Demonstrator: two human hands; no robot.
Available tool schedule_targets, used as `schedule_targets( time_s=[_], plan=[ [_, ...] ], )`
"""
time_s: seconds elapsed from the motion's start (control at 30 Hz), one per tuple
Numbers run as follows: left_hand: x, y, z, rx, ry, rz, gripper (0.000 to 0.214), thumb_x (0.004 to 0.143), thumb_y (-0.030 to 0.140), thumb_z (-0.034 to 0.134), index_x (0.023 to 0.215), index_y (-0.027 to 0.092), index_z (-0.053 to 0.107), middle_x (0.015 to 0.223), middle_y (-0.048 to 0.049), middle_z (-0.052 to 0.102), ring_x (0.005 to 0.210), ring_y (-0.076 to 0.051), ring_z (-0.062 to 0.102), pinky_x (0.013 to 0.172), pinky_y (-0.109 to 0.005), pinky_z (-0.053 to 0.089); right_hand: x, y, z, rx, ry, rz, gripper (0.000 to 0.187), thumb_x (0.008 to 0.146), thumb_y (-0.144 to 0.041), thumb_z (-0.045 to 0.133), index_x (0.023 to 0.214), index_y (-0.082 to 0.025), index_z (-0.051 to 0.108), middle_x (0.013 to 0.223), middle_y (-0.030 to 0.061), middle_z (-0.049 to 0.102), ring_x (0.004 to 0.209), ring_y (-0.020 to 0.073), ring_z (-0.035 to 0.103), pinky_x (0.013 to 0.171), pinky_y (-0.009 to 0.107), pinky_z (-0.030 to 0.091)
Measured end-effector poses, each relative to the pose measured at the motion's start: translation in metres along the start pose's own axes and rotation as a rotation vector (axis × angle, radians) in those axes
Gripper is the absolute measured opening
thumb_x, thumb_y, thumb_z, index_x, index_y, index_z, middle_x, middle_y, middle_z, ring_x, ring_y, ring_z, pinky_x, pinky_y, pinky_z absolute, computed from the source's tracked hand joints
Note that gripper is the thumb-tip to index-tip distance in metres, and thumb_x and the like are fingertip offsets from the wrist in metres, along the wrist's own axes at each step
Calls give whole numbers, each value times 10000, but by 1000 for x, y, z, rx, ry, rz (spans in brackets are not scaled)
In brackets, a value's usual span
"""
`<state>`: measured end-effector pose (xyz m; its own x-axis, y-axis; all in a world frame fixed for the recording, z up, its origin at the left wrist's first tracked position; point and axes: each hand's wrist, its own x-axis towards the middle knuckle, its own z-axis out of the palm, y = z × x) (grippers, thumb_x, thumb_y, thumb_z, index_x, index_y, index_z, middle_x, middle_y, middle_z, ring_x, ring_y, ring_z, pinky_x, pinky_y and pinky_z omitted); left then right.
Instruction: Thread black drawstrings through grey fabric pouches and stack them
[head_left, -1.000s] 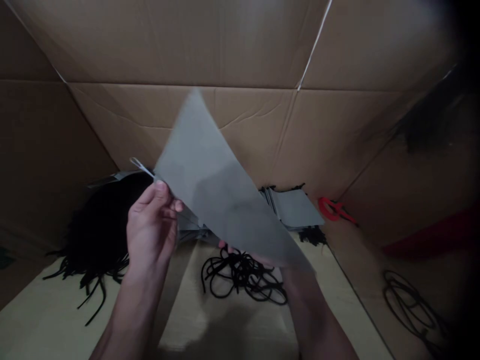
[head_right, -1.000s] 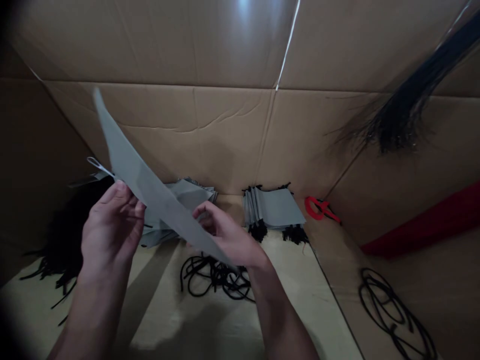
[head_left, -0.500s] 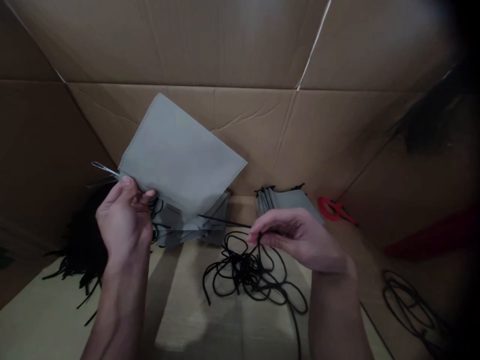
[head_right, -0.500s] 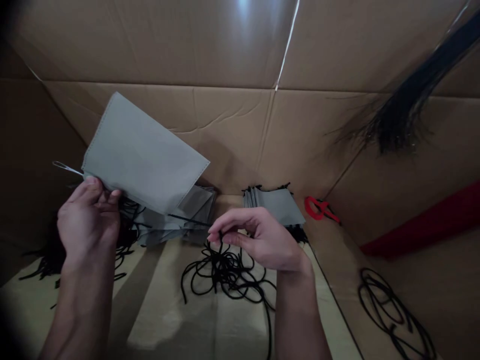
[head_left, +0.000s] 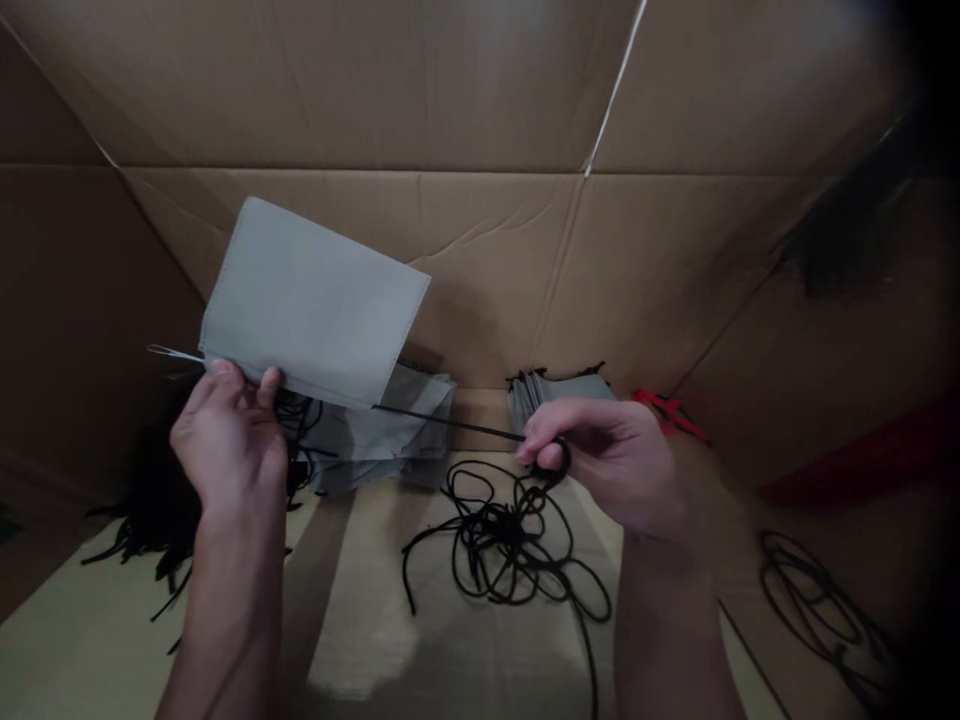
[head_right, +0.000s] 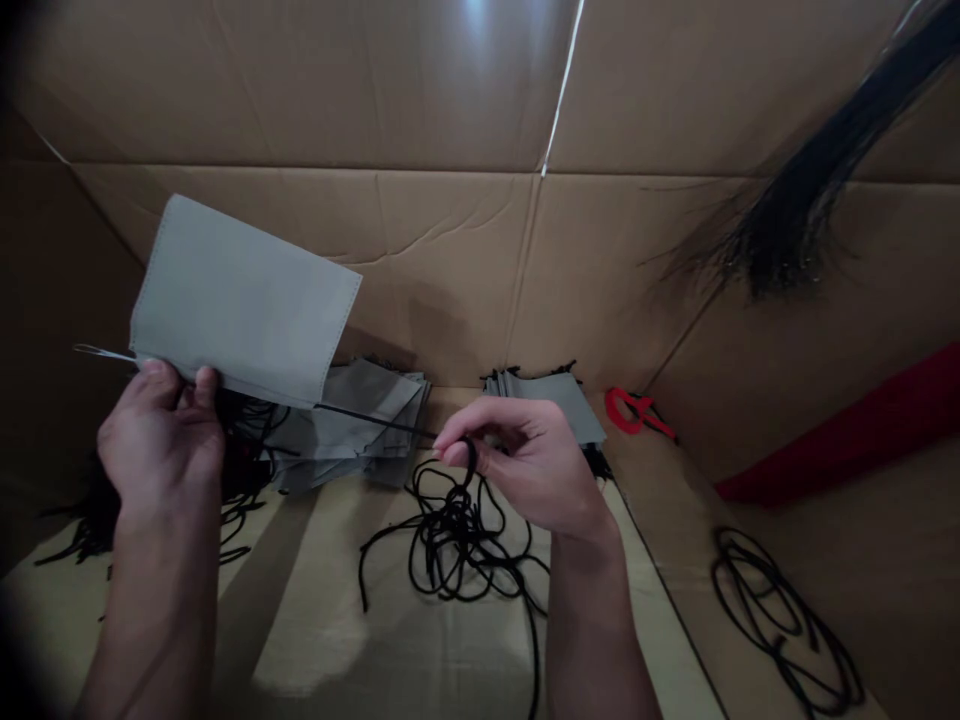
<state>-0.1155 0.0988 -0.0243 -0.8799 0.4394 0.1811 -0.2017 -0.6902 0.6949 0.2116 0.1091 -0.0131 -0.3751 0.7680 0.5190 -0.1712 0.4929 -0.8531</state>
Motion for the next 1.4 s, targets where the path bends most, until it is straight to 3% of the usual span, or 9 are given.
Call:
schedule_targets(
  time_s=[0.23, 0.4, 0.6, 0.77, 0.9, 1.0, 1.1, 1.2, 1.4],
  plan=[
    [32, 5, -17, 72, 57, 152, 369, 862, -73, 632, 651, 145, 422, 668, 74, 400, 602, -55, 364, 746, -203, 601, -4, -6, -19, -65, 170, 50, 254, 895, -482, 861, 829, -237, 840, 651, 29, 751, 580, 167, 711, 509, 263, 560],
    [42, 6, -25, 122, 75, 212, 417, 812, -90, 655, 636, 143, 356, 670, 67, 395, 648, -58, 403, 689, -181, 577, -8, 2, -34, -101, 284, 34, 399, 879, -629, 824, 834, -232, 829, 622, 35, 693, 559, 175, 642, 477, 286, 483],
    [42, 5, -26, 148, 69, 207, 423, 886, -66, 640, 612, 139, 390, 640, 64, 395, 593, -53, 361, 653, -178, 574, -5, 0, -37, 20, 357, -109, 353, 874, -595, 847, 766, -266, 779, 668, 2, 549, 580, 147, 470, 470, 276, 308],
    [34, 13, -17, 117, 138, 189, 457, 886, -79, 635, 580, 138, 375, 580, 62, 333, 588, -68, 353, 592, -150, 556, -12, -4, -56, -4, 502, -179, 262, 962, -478, 792, 787, -284, 766, 621, -19, 532, 549, 135, 463, 471, 272, 338],
    [9, 22, 0, 42, 64, 42, 314, 922, -74, 621, 689, 130, 572, 672, 52, 487, 590, -52, 459, 606, -141, 566, -16, 1, -57, -605, 206, 83, 185, 957, -199, 704, 1066, -268, 838, 902, 57, 801, 780, 208, 725, 682, 337, 572],
    [-17, 25, 14, -30, 6, -125, 272, 938, -76, 619, 756, 126, 616, 725, 53, 521, 604, -30, 529, 612, -95, 564, -8, 13, -27, -687, 13, 141, 296, 949, -164, 663, 1214, -240, 772, 1062, 92, 824, 919, 257, 769, 872, 445, 630],
    [-38, 25, 24, -102, -42, -289, 287, 987, -88, 536, 828, 110, 670, 779, 33, 588, 627, -21, 568, 598, -77, 566, 2, 31, 19, -383, -132, 214, 276, 1023, -266, 651, 1297, -233, 669, 1238, 128, 787, 1166, 267, 752, 1024, 456, 610],
    [-47, 23, 29, -166, -40, -328, 324, 1037, -56, 512, 797, 107, 656, 785, 36, 584, 610, -9, 576, 660, -90, 597, 6, 47, 53, 129, -349, 336, 220, 1102, -289, 520, 1311, -224, 540, 1174, 123, 798, 1054, 204, 790, 974, 395, 622],
    [-34, 22, 25, -171, 13, -157, 350, 985, -120, 506, 748, 114, 613, 764, 52, 558, 626, -18, 590, 712, -128, 613, 7, 41, 39, 432, -362, 419, 314, 1052, -328, 675, 1281, -248, 475, 876, -2, 785, 604, 94, 673, 615, 218, 544]
  ],
)
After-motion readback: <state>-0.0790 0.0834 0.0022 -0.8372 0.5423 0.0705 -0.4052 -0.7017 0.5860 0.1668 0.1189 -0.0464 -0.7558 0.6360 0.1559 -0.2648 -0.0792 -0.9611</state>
